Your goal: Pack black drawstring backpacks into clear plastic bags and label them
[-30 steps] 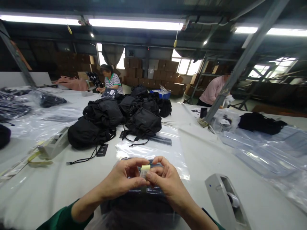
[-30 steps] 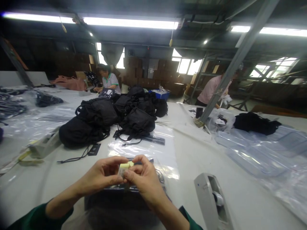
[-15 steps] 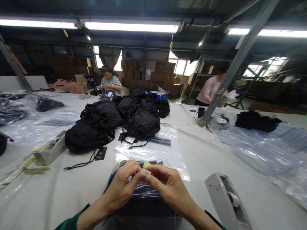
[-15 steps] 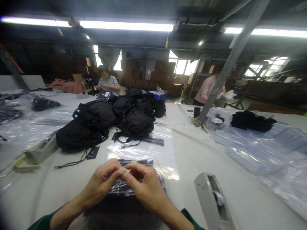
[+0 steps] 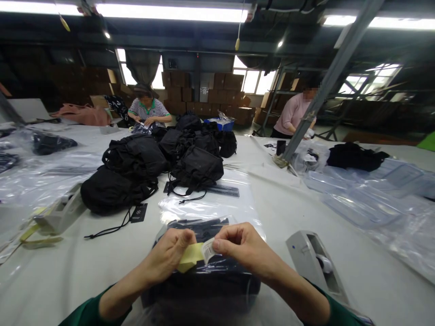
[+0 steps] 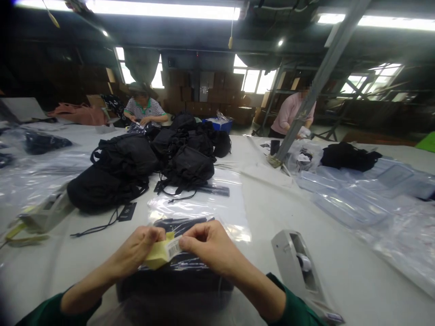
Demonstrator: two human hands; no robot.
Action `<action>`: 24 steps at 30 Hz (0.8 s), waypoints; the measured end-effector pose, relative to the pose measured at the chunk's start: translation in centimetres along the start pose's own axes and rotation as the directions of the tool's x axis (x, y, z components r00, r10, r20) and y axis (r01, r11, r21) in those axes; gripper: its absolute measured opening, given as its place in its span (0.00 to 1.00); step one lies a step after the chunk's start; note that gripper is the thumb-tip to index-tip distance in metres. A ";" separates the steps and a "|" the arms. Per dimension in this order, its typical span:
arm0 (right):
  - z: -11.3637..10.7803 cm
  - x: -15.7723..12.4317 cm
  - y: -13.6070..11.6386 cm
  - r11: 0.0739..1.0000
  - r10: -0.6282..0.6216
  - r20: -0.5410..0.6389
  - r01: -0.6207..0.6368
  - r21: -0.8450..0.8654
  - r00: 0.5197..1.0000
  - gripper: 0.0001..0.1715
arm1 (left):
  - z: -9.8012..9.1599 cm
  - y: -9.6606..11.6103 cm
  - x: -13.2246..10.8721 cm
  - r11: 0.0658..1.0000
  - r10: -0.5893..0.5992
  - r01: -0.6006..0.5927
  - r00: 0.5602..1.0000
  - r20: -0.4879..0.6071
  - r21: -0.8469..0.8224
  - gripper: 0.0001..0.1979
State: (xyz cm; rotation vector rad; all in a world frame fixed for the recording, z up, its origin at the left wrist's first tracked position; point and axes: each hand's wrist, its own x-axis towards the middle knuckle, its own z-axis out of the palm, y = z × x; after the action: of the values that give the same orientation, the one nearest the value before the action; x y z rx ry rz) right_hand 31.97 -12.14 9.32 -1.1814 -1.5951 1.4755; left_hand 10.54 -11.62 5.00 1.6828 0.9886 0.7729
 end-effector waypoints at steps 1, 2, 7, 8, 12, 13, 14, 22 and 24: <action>0.0 0.1 0.2 0.999 0.031 -0.027 -0.030 0.026 0.999 0.13 | -0.1 -0.2 -0.1 0.995 -0.072 0.073 0.997 0.019 -0.071 0.34; -0.1 0.2 0.3 0.998 0.054 -0.048 -0.051 0.048 0.997 0.14 | -0.3 -0.3 -0.2 0.985 -0.121 0.125 0.992 0.041 -0.120 0.33; 0.0 0.4 0.7 0.993 0.095 -0.099 -0.087 0.083 0.991 0.14 | -1.2 -0.9 -0.9 0.964 -0.183 0.203 0.975 0.129 -0.169 0.27; 0.1 0.5 0.7 0.992 0.099 -0.099 -0.091 0.084 0.990 0.14 | -1.3 -1.1 -1.1 0.965 -0.190 0.209 0.974 0.122 -0.161 0.26; 0.2 0.7 1.0 0.995 0.094 -0.101 -0.089 0.055 0.990 0.16 | -1.8 -1.9 -1.3 0.973 -0.206 0.211 0.977 0.056 -0.096 0.25; 0.2 0.7 1.1 0.995 0.091 -0.099 -0.087 0.039 0.991 0.17 | -1.9 -2.0 -1.3 0.975 -0.206 0.209 0.977 0.045 -0.081 0.25; 0.2 0.8 1.2 0.996 0.088 -0.095 -0.086 0.026 0.992 0.18 | -1.9 -2.1 -1.3 0.976 -0.206 0.208 0.978 0.039 -0.068 0.25; 0.1 0.7 2.0 0.997 0.073 -0.064 -0.074 -0.025 0.995 0.20 | -2.2 -1.9 -2.1 0.970 -0.235 0.237 0.971 0.040 -0.049 0.24; 0.2 0.7 2.2 0.997 0.075 -0.058 -0.076 -0.030 0.996 0.20 | -2.2 -1.9 -2.2 0.966 -0.248 0.250 0.968 0.039 -0.070 0.23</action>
State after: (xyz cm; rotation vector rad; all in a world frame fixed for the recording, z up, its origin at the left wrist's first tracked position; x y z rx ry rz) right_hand 31.92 -11.64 7.03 -1.3037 -1.5567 1.4549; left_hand 7.20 -12.26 3.77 1.4671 1.1122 0.6086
